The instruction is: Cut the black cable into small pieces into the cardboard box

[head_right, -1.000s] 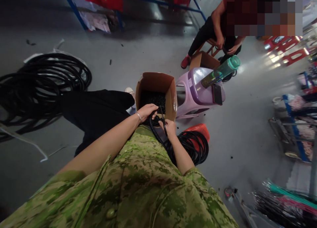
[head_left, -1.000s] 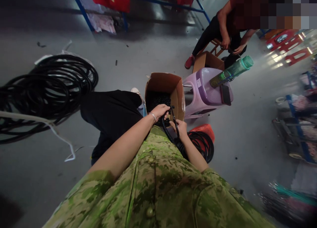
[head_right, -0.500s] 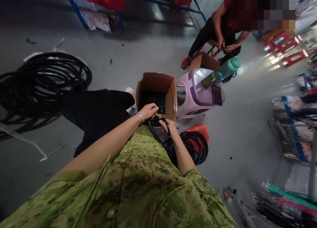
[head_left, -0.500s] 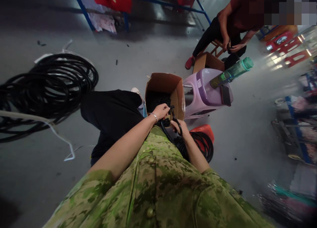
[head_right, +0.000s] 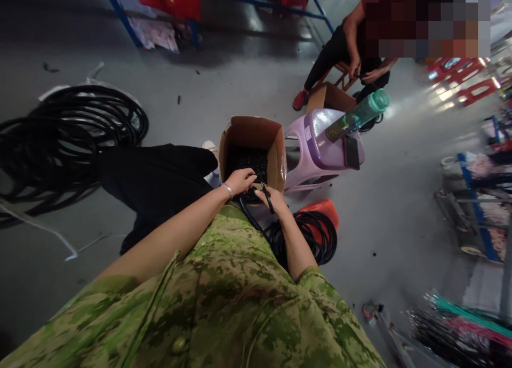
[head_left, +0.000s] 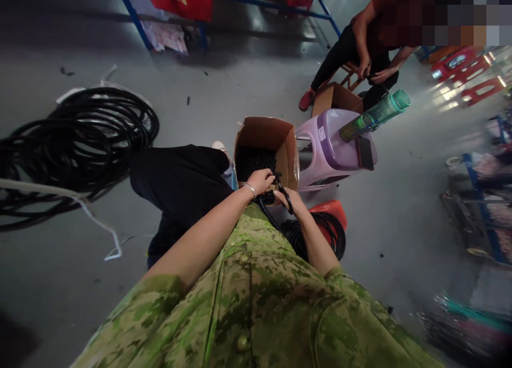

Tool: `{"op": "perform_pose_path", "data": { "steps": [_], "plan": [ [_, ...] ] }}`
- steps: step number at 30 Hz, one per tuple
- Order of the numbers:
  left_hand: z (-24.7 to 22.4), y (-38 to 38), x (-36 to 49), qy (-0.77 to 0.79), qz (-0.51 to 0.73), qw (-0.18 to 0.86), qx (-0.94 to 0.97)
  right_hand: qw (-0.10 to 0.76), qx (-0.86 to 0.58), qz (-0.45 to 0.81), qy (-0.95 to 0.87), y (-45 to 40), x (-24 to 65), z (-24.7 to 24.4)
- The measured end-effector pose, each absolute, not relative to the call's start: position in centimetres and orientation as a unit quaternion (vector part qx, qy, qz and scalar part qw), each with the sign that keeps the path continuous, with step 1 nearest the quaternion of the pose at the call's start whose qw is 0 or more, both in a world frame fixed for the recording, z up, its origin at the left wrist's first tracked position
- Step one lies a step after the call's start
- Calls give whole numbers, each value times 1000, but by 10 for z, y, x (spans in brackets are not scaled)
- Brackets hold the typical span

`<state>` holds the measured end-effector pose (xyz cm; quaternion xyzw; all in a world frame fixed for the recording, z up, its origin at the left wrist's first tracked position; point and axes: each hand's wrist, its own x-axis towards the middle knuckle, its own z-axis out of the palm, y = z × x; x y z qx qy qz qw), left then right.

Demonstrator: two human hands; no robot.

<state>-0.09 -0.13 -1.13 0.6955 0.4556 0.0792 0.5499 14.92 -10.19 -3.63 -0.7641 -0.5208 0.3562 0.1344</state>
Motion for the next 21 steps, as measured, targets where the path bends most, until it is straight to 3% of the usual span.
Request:
{"op": "perform_pose_path", "data": {
  "steps": [8, 16, 21],
  "plan": [
    [-13, -1, -1, 457, 81, 548, 696, 139, -757, 355, -530, -102, 150, -42],
    [-11, -1, -1, 459, 81, 542, 699, 214, -725, 443, -483, -105, 154, -51],
    [-12, -1, -1, 461, 81, 544, 696, 220, -726, 434, -486, -107, 155, -52]
  ]
}}
